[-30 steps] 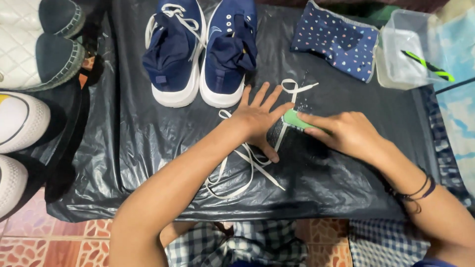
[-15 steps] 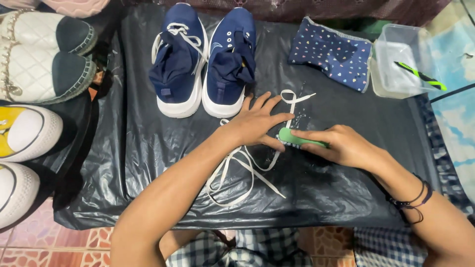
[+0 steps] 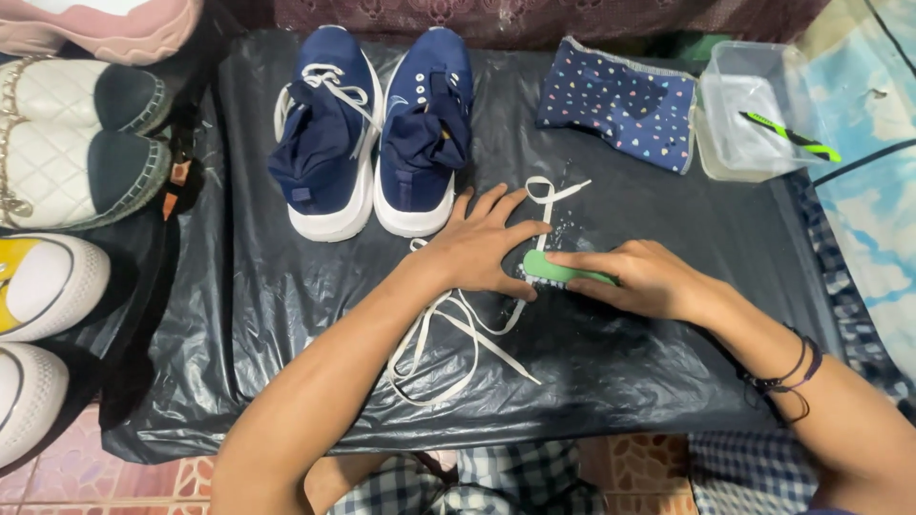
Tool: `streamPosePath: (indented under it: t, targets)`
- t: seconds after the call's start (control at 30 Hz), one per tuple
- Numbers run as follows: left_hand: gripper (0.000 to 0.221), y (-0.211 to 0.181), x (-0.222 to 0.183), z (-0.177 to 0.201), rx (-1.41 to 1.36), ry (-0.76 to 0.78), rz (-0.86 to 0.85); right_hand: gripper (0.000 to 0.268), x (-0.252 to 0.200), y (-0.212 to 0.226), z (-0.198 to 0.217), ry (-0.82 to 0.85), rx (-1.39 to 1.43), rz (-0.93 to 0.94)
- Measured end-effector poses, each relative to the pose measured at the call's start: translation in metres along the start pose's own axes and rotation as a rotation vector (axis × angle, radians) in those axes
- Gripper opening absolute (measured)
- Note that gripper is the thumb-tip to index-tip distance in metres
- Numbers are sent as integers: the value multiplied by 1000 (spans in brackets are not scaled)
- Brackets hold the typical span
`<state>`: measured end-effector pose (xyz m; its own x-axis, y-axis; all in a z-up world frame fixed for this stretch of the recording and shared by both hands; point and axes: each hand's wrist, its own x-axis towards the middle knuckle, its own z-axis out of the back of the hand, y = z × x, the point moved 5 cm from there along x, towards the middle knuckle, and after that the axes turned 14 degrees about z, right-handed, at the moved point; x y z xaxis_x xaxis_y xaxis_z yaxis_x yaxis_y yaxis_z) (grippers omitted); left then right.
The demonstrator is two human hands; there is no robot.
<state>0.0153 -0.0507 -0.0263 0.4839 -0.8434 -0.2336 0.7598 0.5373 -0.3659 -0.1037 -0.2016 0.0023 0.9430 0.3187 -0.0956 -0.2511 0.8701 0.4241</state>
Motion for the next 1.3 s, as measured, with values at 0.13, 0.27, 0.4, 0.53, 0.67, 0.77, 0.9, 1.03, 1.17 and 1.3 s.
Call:
streamPosePath:
  t: [0.13,0.27,0.4,0.53,0.67,0.77,0.9,1.03,1.17,1.3]
  targets:
    - [94,-1,2,-1,-2,21,22,59,-2,-13,-4,29,-83,-55]
    - [103,-1,3,-1,2,34,58,50,-5,-8,-11,48,-236,-48]
    - [112,1,5,-2,11,46,80,56,-6,-28,-9,20,-421,-59]
    - [114,-1,4,1,32,58,105,56,-12,-22,-10,31,-374,-61]
    - [119,-4,-1,3,36,105,116,53,-7,-30,-12,81,-350,-92]
    - [121,-6,-3,1,41,126,117,53,-13,-37,-14,32,-327,-62]
    - [124,-8,-7,4,46,152,118,49,-7,-10,-9,25,-246,27]
    - [124,-8,-6,2,39,152,120,53,-7,-28,-3,12,-266,-108]
    - [129,-7,-4,5,56,154,132,48,-3,-23,-7,51,-247,18]
    - [132,-6,-3,1,36,152,121,56,0,-45,-10,54,-245,-189]
